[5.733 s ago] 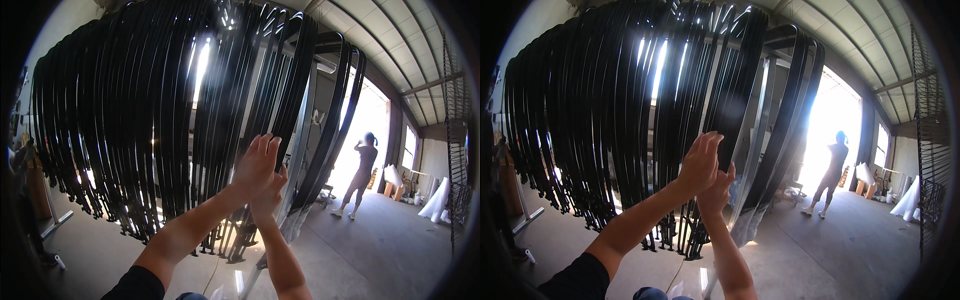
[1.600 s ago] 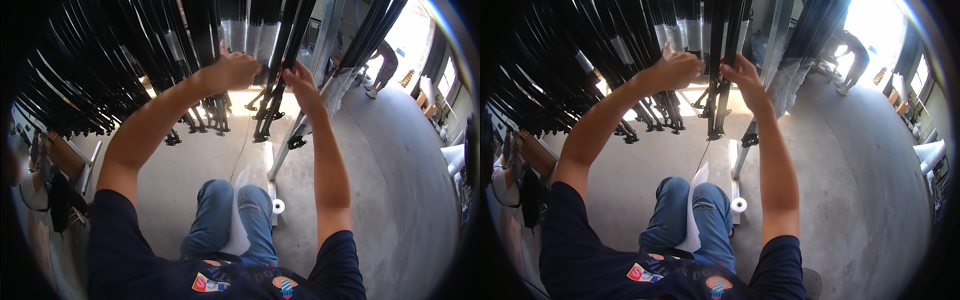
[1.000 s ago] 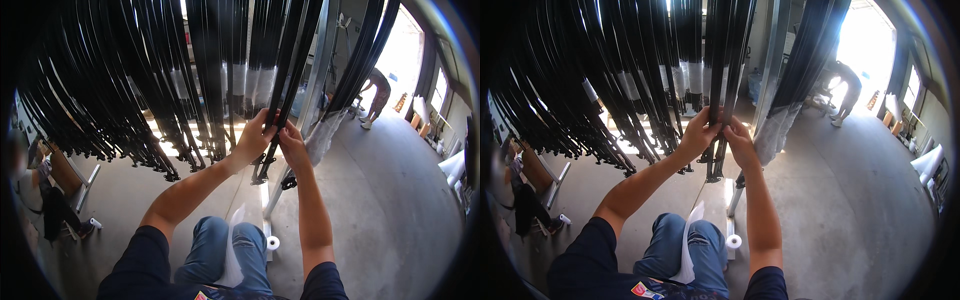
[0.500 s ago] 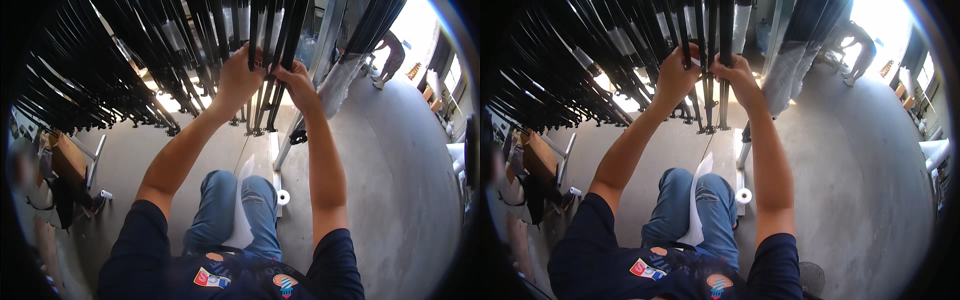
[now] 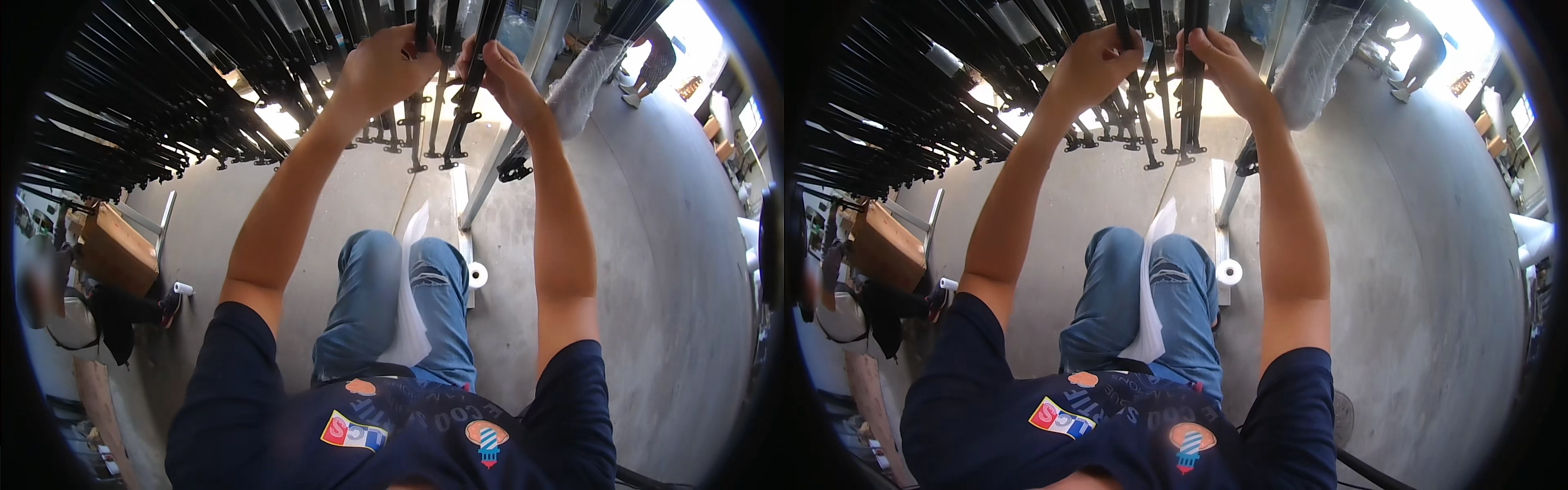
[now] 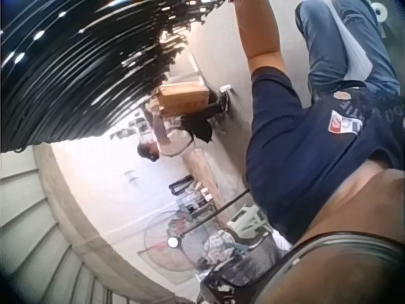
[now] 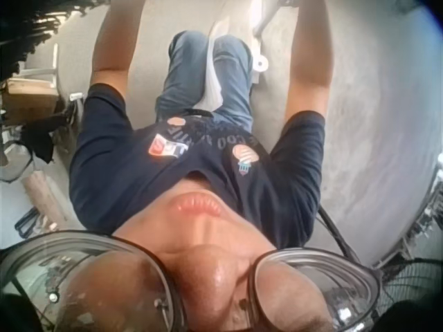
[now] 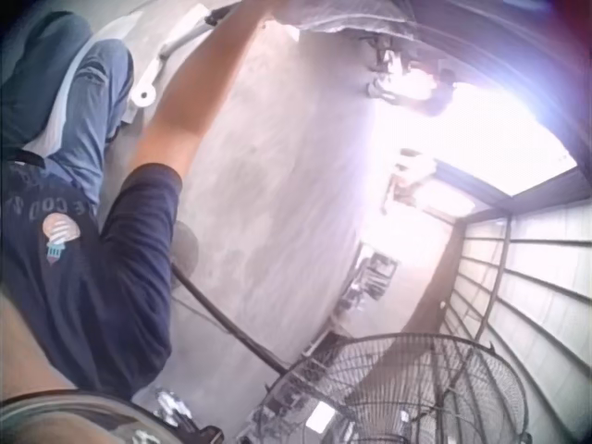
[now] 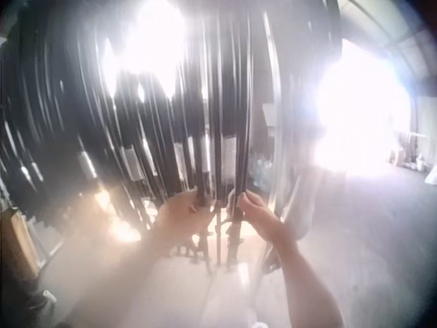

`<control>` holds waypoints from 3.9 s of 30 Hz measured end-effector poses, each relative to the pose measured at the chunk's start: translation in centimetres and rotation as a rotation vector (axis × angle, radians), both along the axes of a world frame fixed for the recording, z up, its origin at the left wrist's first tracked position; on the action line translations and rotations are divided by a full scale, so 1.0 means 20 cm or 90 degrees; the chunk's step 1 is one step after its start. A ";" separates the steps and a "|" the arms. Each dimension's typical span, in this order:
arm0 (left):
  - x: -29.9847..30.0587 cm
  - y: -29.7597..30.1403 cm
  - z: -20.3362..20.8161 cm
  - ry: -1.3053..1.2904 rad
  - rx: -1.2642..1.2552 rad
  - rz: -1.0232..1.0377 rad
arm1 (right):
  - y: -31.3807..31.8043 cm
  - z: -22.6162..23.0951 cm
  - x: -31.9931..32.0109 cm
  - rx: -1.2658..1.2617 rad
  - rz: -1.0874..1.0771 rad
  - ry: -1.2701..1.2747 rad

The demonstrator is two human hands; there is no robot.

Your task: The person is wrapping the legs of metal tripods with protective material. They place a foam sheet around a tripod leg and then secure it by wrapping plastic film around it using a roll.

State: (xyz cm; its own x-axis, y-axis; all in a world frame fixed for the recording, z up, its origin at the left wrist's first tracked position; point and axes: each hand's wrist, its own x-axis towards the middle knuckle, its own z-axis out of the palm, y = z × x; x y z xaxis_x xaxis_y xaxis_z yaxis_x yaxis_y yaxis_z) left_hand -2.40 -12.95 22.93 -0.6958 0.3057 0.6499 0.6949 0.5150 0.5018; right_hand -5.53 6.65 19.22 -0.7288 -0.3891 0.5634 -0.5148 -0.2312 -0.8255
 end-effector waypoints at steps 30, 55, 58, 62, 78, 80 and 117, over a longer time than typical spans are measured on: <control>-0.05 0.12 -0.29 -0.104 0.177 0.014 | 0.02 -0.21 0.09 -0.042 -0.021 -0.092; -0.02 0.23 -0.17 -0.216 0.335 -0.248 | -0.04 -0.31 0.06 -0.168 -0.018 -0.129; -0.04 0.20 -0.15 -0.240 0.311 -0.293 | -0.04 -0.31 0.07 -0.203 -0.005 -0.123; -0.04 0.17 -0.12 -0.190 0.231 -0.248 | -0.05 -0.27 0.11 -0.258 0.073 -0.127; -0.05 0.12 -0.11 -0.274 0.238 -0.283 | -0.14 -0.26 0.11 -0.042 -0.496 0.104; -0.07 0.12 -0.12 -0.229 0.207 -0.247 | -0.13 -0.25 0.11 0.034 -0.552 0.148; 0.00 0.24 -0.08 -0.199 0.184 -0.159 | -0.09 -0.27 0.31 -0.341 -0.115 -0.177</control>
State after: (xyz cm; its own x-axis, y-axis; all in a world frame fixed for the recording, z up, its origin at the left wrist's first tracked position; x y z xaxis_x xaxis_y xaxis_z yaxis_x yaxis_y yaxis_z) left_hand -2.41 -8.18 21.33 -0.7991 0.3268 0.5046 0.5732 0.1607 0.8035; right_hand 0.74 4.93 13.90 -0.9037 0.0380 0.4264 -0.3676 -0.5794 -0.7274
